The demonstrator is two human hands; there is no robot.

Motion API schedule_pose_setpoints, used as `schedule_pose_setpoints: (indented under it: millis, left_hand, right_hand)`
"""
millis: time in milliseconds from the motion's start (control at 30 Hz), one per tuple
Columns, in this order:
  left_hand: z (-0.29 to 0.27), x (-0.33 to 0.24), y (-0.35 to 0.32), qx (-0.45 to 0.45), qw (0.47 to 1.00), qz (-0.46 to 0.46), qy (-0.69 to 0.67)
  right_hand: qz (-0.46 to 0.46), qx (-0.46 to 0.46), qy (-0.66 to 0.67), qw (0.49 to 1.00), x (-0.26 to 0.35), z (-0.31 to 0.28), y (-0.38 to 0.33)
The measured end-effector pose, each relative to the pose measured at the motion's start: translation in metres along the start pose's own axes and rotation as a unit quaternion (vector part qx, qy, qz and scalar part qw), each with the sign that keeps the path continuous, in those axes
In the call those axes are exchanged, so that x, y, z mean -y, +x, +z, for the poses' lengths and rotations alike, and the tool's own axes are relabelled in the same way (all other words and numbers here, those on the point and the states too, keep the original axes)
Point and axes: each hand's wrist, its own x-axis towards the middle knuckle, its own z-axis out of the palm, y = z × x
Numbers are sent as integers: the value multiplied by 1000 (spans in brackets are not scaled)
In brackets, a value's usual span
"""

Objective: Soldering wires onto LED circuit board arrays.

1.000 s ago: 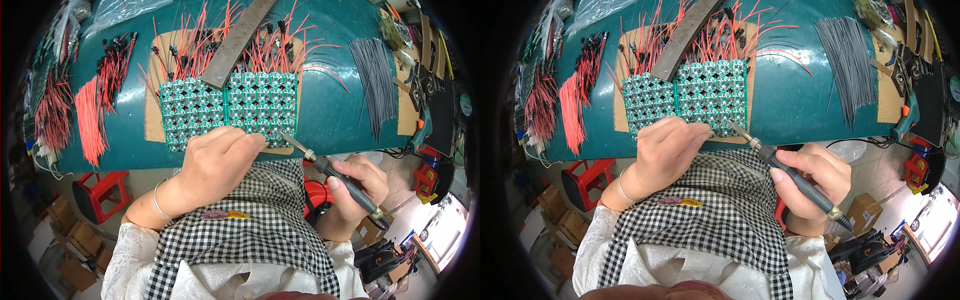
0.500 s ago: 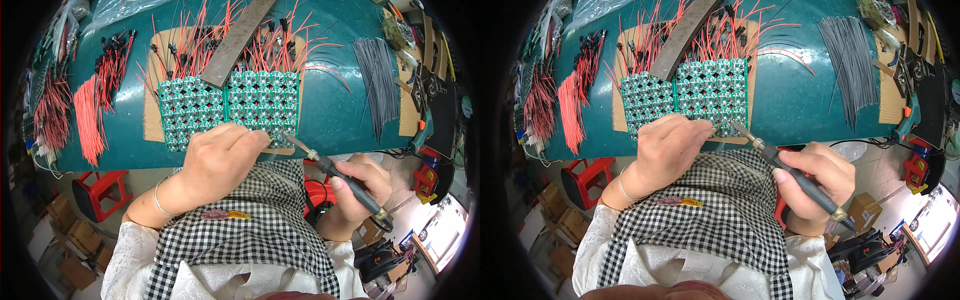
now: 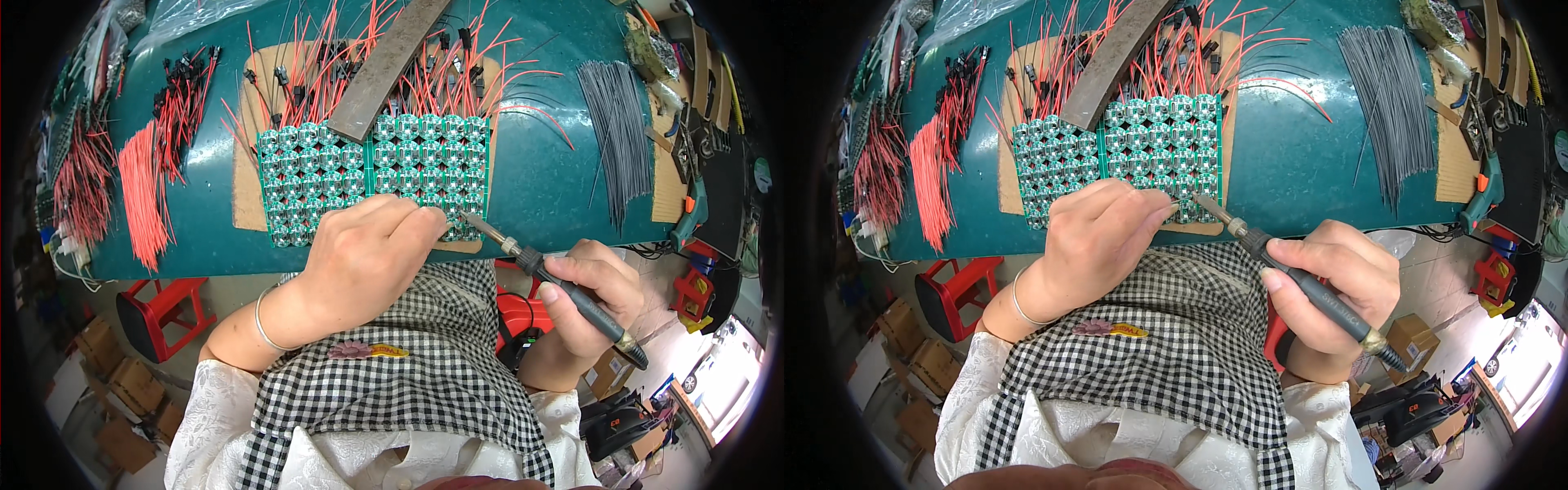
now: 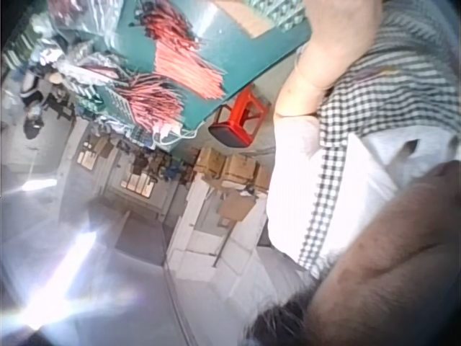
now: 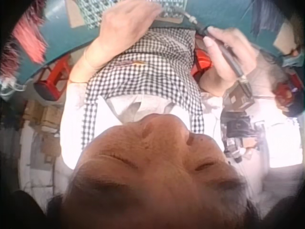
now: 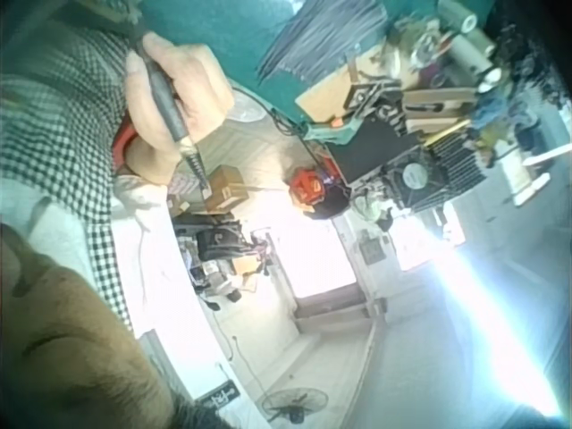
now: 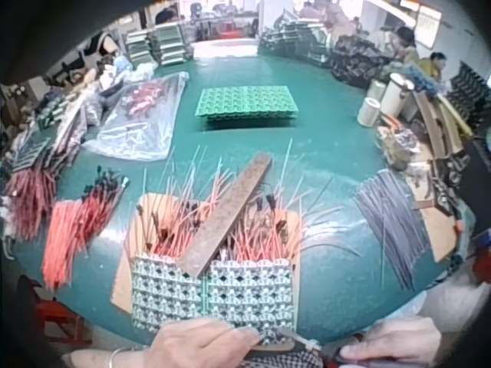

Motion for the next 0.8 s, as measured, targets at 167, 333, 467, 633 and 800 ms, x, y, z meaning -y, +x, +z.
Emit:
schedule_pose_setpoints:
  millis: [167,333,467,633,800]
  left_hand:
    - [0,-2,2,7,1000,-1,16]
    - [-8,-8,2,-22,1000,-15,-15]
    - [-12,-3,-2,-63,997,17,-40]
    - [-14,-9,-18,3,1000,21,-22]
    - [-7,-8,-19,-9,999,30,-18]
  right_hand:
    - [-9,26,-21,999,6,-2,8]
    - [0,-8,-5,1000,2,-12,3]
    - [5,-52,32,998,-2,-18,-14]
    - [4,-38,28,999,4,-13,-29]
    - [7,-30,3,1000,7,-3,-31]
